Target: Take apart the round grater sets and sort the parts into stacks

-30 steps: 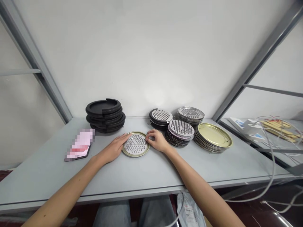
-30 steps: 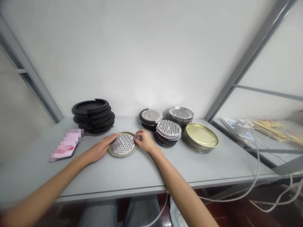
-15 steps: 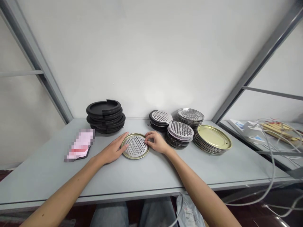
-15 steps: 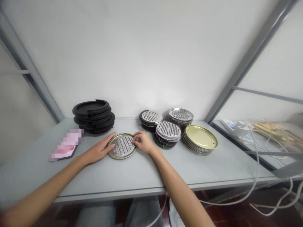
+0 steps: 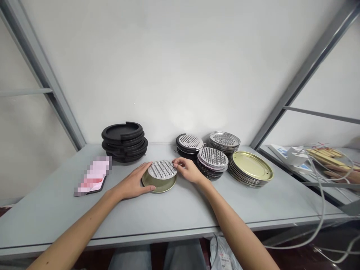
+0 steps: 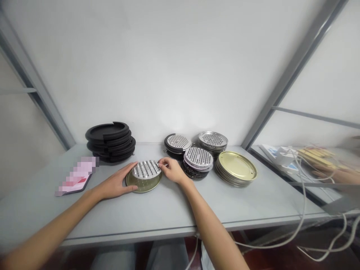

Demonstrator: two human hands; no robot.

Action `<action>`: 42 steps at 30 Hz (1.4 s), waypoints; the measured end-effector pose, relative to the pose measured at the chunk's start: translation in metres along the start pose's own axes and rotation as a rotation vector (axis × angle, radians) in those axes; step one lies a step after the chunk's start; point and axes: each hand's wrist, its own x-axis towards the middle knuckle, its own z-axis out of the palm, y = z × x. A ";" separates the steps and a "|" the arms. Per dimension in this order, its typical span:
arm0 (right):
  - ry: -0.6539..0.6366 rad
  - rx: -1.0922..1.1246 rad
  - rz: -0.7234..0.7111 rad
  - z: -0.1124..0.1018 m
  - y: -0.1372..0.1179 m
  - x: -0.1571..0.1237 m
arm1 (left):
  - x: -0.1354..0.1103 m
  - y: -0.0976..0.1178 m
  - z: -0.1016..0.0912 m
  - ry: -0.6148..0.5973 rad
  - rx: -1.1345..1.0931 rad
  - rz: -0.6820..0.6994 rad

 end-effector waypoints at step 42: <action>0.436 -0.634 -0.713 0.007 -0.036 -0.025 | 0.005 0.006 -0.008 0.558 0.125 0.263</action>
